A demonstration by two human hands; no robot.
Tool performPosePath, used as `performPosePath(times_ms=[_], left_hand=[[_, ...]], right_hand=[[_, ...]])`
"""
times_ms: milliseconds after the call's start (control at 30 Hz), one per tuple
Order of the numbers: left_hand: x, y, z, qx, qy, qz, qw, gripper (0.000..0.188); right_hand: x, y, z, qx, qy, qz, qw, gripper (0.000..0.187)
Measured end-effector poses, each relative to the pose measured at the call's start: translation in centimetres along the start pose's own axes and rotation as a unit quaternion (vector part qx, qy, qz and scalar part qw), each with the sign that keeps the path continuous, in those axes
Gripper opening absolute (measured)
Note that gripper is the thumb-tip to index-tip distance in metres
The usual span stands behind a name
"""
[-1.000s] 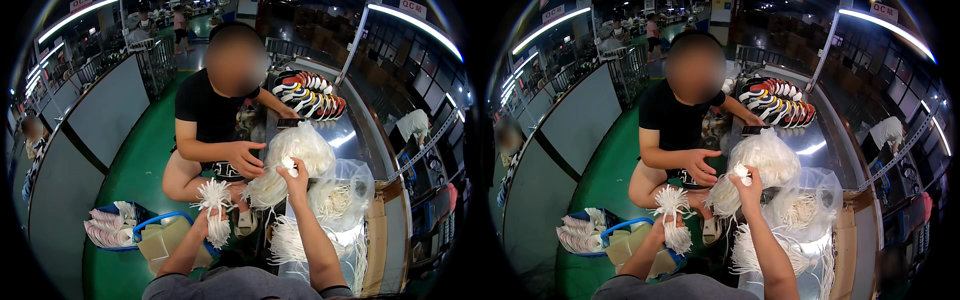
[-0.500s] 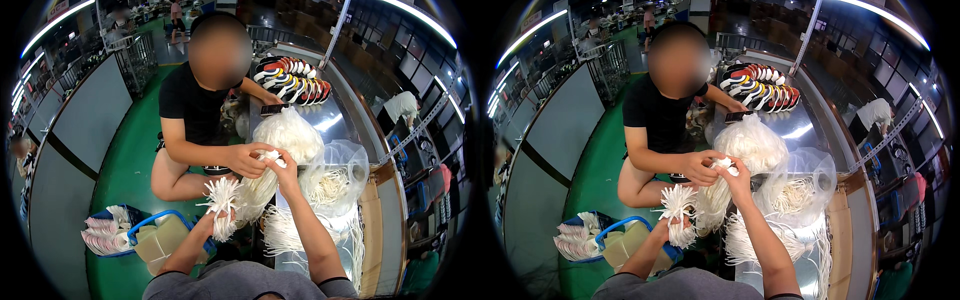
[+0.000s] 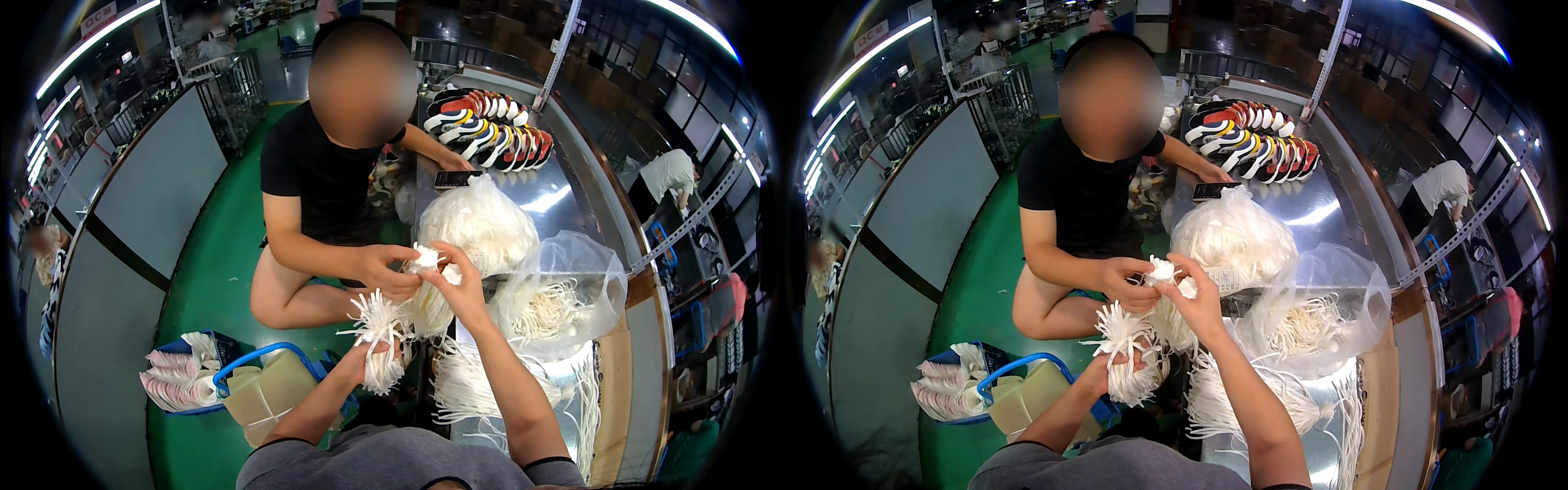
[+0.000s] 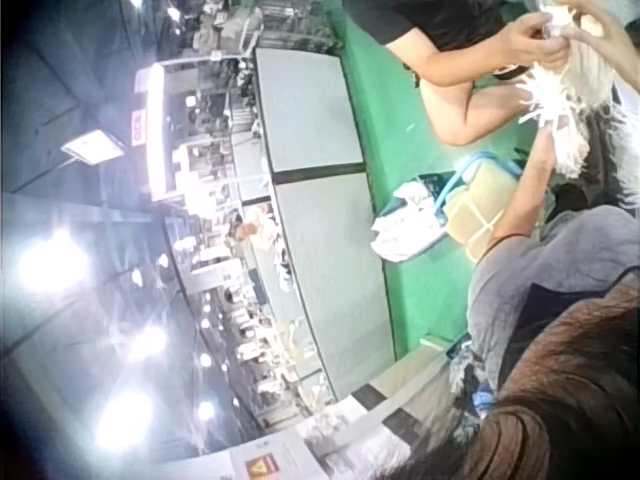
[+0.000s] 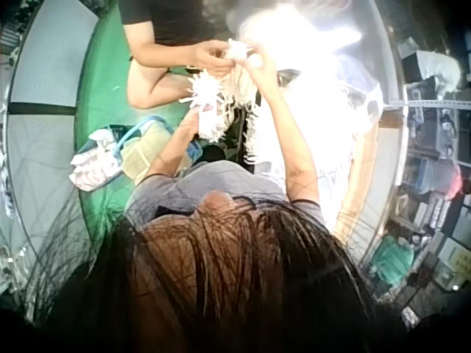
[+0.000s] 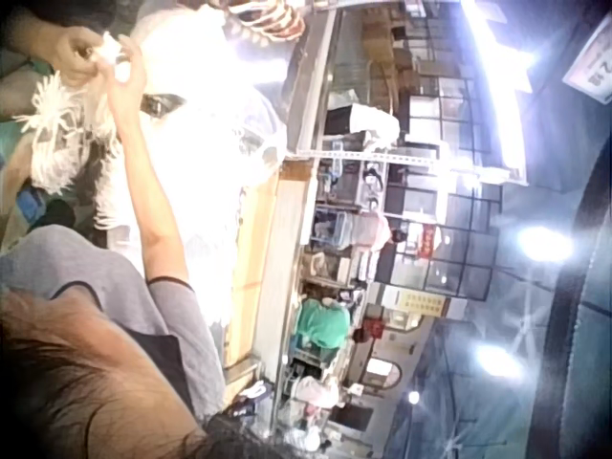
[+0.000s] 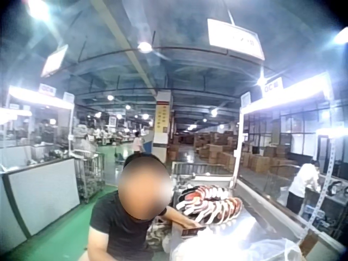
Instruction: The person carries a stack of shoe soles through a factory, places them at a workstation, and then gathers and sorts bundles of white shoelaces from a container into a plastic bag.
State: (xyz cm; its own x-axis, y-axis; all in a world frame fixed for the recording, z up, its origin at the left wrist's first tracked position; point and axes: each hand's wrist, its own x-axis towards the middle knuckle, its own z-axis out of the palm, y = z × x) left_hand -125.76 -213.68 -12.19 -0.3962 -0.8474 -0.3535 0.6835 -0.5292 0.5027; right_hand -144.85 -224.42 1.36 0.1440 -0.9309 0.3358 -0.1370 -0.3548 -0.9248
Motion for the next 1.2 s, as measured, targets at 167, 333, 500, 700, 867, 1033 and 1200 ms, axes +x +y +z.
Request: performPosePath(times_ms=[167, 333, 500, 700, 867, 1033, 1200], left_hand=[[0.5, -0.3, 0.1, 0.021, -0.018, 0.02, 0.999, 0.046], [1.3, -0.4, 0.0, 0.029, -0.022, 0.031, 0.999, 0.041], [1.2, -0.5, -0.3, 0.023, -0.053, 0.055, 0.997, 0.04], [1.5, -0.6, 0.2, 0.02, -0.053, 0.064, 0.996, 0.047], [3.3, -2.1, -2.2, 0.048, -0.039, 0.068, 0.996, 0.049], [4.7, -3.2, -3.9, 0.038, -0.046, 0.081, 0.995, 0.045], [3.2, -0.4, 0.3, 0.058, -0.099, 0.059, 0.992, 0.04]], right_hand=[[0.8, 1.8, 0.1, 0.051, 0.032, 0.016, 0.998, 0.043], [2.0, 1.9, 0.4, 0.096, 0.023, 0.029, 0.995, 0.034], [3.2, 2.6, -0.2, 0.161, 0.115, 0.099, 0.975, 0.028], [3.7, 2.4, 0.2, 0.179, 0.125, 0.11, 0.97, 0.025], [4.0, 2.2, -0.1, 0.141, 0.133, 0.094, 0.977, 0.023], [4.5, 1.9, -1.2, 0.107, 0.138, 0.074, 0.982, 0.023], [5.5, 1.2, -3.0, 0.136, 0.157, 0.071, 0.976, 0.022]])
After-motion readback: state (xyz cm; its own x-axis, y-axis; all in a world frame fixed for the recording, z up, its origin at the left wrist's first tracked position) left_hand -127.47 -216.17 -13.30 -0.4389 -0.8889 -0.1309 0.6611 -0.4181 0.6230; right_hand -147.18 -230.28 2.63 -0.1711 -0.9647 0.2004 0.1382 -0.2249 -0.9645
